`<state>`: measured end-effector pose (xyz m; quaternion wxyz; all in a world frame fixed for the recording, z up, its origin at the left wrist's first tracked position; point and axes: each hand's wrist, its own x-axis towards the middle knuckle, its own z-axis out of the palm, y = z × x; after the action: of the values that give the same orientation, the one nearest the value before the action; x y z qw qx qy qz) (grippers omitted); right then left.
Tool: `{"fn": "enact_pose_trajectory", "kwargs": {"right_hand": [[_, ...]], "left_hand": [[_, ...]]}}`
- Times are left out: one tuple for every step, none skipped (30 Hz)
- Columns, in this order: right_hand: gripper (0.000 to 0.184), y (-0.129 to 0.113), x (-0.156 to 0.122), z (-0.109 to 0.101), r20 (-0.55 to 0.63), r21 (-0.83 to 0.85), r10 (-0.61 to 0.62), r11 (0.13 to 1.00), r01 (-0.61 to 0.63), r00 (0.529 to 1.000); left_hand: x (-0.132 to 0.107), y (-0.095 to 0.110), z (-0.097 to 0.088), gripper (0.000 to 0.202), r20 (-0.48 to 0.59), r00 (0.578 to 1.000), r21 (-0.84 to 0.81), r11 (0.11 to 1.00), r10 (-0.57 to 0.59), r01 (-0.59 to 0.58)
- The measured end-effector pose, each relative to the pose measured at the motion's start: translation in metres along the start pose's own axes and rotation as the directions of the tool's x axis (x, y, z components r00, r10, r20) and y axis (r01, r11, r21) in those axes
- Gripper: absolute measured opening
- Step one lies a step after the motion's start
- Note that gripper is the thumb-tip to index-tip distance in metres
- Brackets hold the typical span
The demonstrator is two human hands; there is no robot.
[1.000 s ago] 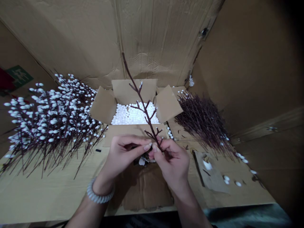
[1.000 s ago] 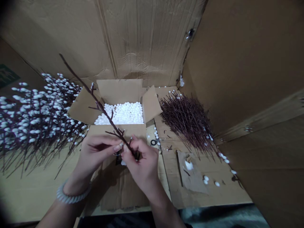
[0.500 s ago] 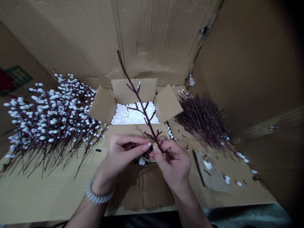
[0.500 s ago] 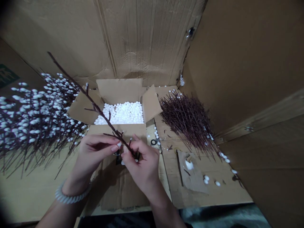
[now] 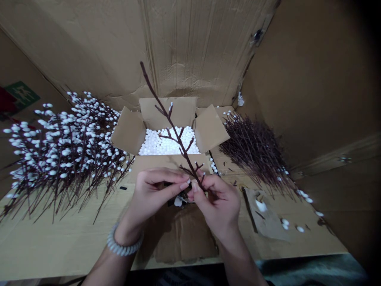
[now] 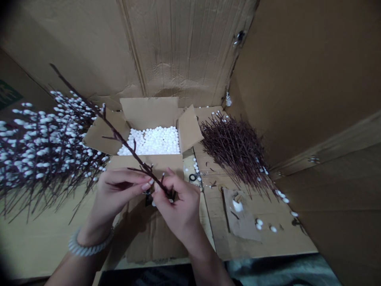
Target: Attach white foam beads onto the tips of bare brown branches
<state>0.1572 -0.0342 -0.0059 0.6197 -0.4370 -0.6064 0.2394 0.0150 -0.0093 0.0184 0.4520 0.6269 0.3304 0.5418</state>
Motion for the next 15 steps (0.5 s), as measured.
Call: {"fn": "enact_pose_trajectory", "kwargs": {"right_hand": [[0.021,-0.0001,0.0001,-0.0001,0.0,0.009,0.005,1.0,-0.005,1.0],[0.021,-0.0002,0.0001,-0.0002,0.002,0.018,0.009,1.0,-0.009,1.0],[0.021,-0.0003,0.0001,-0.0003,0.005,0.026,0.013,1.0,-0.013,1.0],[0.022,-0.0005,0.0001,-0.0005,0.008,0.032,0.014,0.999,-0.014,1.0],[0.022,-0.0007,0.0,-0.0007,0.009,0.036,0.014,0.999,-0.015,1.0],[0.022,-0.001,-0.0001,-0.0009,0.009,0.039,0.012,0.999,-0.013,1.0],[0.023,-0.0012,-0.0001,-0.001,0.01,0.041,0.011,0.999,-0.012,1.0],[0.023,-0.0015,-0.0002,-0.0011,0.008,0.042,0.012,0.999,-0.012,1.0],[0.023,-0.0018,-0.0002,-0.0011,0.007,0.043,0.011,0.999,-0.011,1.0],[0.023,-0.0021,-0.0002,-0.001,0.008,0.045,0.013,0.999,-0.014,1.0],[0.023,-0.0023,-0.0001,-0.0009,0.011,0.046,0.015,0.999,-0.016,1.0],[0.023,-0.0025,0.0,-0.0008,0.013,0.045,0.018,0.999,-0.019,1.0],[0.022,-0.0026,0.0002,-0.0006,0.015,0.043,0.021,0.999,-0.022,1.0],[0.022,-0.0027,0.0004,-0.0004,0.015,0.037,0.022,0.999,-0.022,1.0],[0.022,-0.0028,0.0006,-0.0003,0.013,0.031,0.021,0.999,-0.021,1.0]], "left_hand": [[0.0,-0.0004,0.0002,0.035,0.001,1.0,-0.006,1.0,-0.007,0.007],[-0.0001,-0.0008,0.0004,0.035,0.002,1.0,-0.014,1.0,-0.014,0.014],[-0.0003,-0.0012,0.0008,0.035,0.002,1.0,-0.025,0.999,-0.022,0.022],[-0.0005,-0.0015,0.0011,0.035,0.003,0.999,-0.037,0.999,-0.032,0.032],[-0.0008,-0.0017,0.0014,0.034,0.003,0.999,-0.05,0.998,-0.044,0.044],[-0.0012,-0.0019,0.0016,0.033,0.004,0.998,-0.062,0.996,-0.057,0.057],[-0.0015,-0.0021,0.0018,0.032,0.004,0.998,-0.073,0.995,-0.069,0.069],[-0.0019,-0.0022,0.002,0.031,0.006,0.997,-0.08,0.993,-0.081,0.081],[-0.0022,-0.0022,0.002,0.029,0.005,0.996,-0.084,0.992,-0.091,0.091],[-0.0024,-0.0023,0.002,0.028,0.006,0.995,-0.083,0.991,-0.101,0.101],[-0.0025,-0.0024,0.002,0.027,0.003,0.994,-0.081,0.991,-0.11,0.11],[-0.0025,-0.0024,0.0019,0.026,-0.002,0.993,-0.077,0.99,-0.116,0.115],[-0.0024,-0.0024,0.0019,0.024,-0.007,0.993,-0.073,0.99,-0.118,0.117],[-0.0022,-0.0024,0.0019,0.022,-0.013,0.993,-0.067,0.991,-0.118,0.117],[-0.002,-0.0024,0.002,0.021,-0.015,0.993,-0.059,0.992,-0.114,0.113]]}}
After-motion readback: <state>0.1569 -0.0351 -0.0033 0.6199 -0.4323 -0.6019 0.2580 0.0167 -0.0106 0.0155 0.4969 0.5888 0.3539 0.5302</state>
